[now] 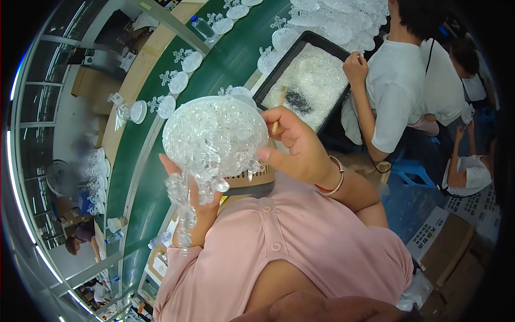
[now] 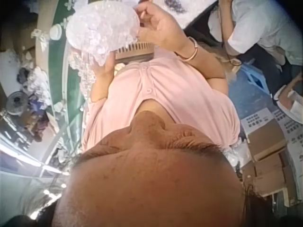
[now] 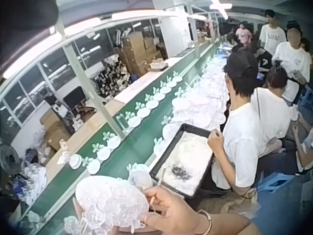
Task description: Applying adhesive to translucent star-shaped plastic components to assemble decorative light fixtures.
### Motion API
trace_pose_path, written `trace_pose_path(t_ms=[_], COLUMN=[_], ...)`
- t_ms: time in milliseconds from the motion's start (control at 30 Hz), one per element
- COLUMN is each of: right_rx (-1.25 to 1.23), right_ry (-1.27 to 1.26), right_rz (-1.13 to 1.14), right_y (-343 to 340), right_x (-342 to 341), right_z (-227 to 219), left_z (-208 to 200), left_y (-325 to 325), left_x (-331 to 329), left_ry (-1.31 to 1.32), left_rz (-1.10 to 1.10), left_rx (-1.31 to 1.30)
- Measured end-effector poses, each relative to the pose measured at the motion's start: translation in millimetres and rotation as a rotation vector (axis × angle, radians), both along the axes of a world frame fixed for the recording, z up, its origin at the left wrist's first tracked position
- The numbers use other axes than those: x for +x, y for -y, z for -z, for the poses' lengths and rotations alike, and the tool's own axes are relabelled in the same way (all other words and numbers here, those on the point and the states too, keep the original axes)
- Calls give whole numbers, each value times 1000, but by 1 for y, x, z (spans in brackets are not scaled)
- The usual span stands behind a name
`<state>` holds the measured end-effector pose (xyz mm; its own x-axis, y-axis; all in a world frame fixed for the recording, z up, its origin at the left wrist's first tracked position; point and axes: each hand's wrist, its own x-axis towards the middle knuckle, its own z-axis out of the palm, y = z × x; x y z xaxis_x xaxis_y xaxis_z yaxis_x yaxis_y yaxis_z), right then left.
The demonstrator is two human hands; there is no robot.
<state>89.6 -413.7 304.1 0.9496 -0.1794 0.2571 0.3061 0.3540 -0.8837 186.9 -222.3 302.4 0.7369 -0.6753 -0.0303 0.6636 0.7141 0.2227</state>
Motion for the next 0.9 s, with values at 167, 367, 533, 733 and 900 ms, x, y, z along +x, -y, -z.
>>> trace_pose_path(t_ms=[167,367,533,733,900], right_rx=[63,233,252,292,304], right_ry=[-72,-106,-117,-56,-67], right_rz=[-63,-68,-104,-128,-166], right_y=[-3,-5,-2,-2,-1], right_x=[7,12,13,14,17], right_z=[7,3,5,3,7], left_z=[-8,-16,-3,4,3], left_y=[0,2,3,7,12], left_x=[-7,-6,4,7,6], left_ry=[-378,-447,-58,331,643], left_rz=[-39,-45,26,-37,-131], left_rx=[-212,-190,179,588,920])
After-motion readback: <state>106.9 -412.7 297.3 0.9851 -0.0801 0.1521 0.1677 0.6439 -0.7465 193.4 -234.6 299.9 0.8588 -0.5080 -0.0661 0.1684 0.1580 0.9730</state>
